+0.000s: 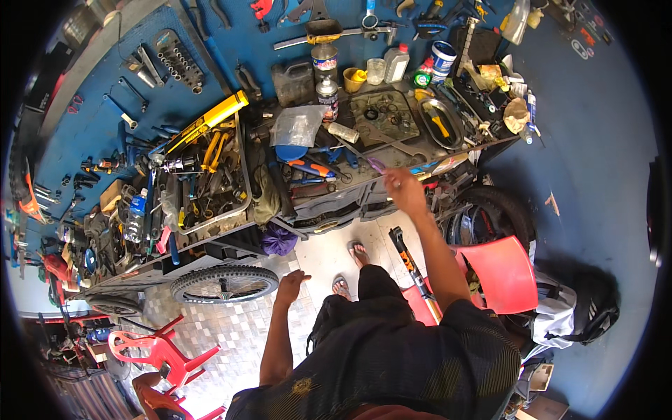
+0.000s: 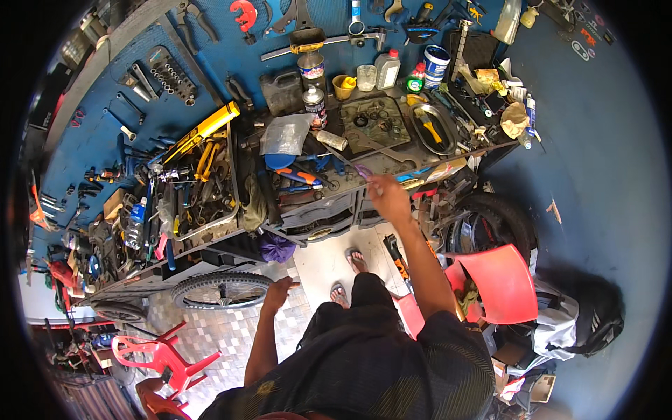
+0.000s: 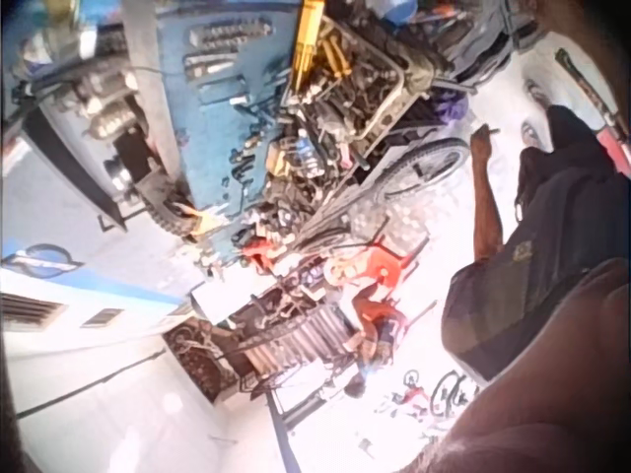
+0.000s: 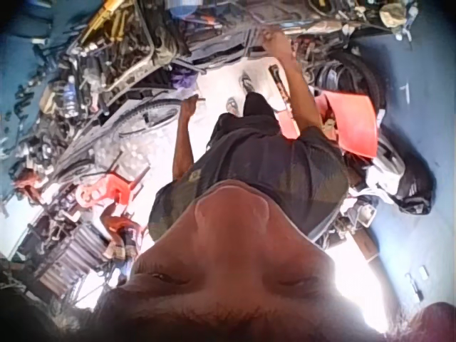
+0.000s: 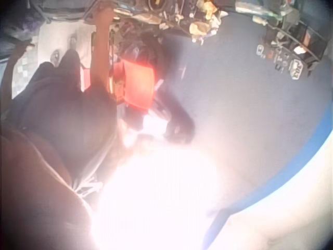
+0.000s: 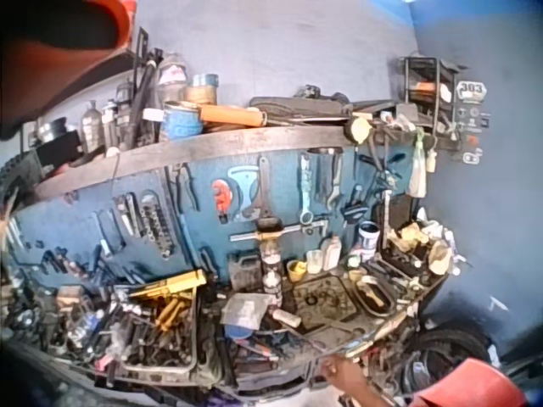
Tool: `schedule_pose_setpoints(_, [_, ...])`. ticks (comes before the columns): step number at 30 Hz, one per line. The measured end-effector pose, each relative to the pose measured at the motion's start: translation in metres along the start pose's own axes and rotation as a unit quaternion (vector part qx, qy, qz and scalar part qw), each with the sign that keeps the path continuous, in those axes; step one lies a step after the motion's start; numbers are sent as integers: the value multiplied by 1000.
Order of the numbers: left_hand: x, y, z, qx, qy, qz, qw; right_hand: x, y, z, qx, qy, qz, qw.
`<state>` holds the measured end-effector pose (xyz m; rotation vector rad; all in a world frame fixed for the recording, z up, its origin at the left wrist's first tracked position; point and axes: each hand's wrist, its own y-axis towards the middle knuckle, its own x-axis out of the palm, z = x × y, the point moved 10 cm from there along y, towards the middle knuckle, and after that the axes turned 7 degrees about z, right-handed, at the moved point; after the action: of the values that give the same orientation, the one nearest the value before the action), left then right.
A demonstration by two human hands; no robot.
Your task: The person unpacks bicycle parts from plastic bags and a cardboard box, then wipes a small metal ring with a cloth. They handle a bicycle fork and insert the ring into the head tube of a white bicycle frame.
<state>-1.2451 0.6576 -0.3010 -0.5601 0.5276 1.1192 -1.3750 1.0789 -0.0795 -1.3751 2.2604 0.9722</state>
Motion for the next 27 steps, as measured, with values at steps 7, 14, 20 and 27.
schedule_pose_setpoints(7, [6,66,89,-159,-195,-36,967,-13,150,65,1,-269,26,963])
schedule_pose_setpoints(14, [-51,173,215,-44,-201,39,978,49,191,140,-23,-450,-203,869])
schedule_pose_setpoints(20, [-63,214,252,-59,-325,53,942,23,197,110,30,-320,-217,922])
schedule_pose_setpoints(27, [-35,270,323,-56,-437,15,898,25,171,30,32,203,-372,905])
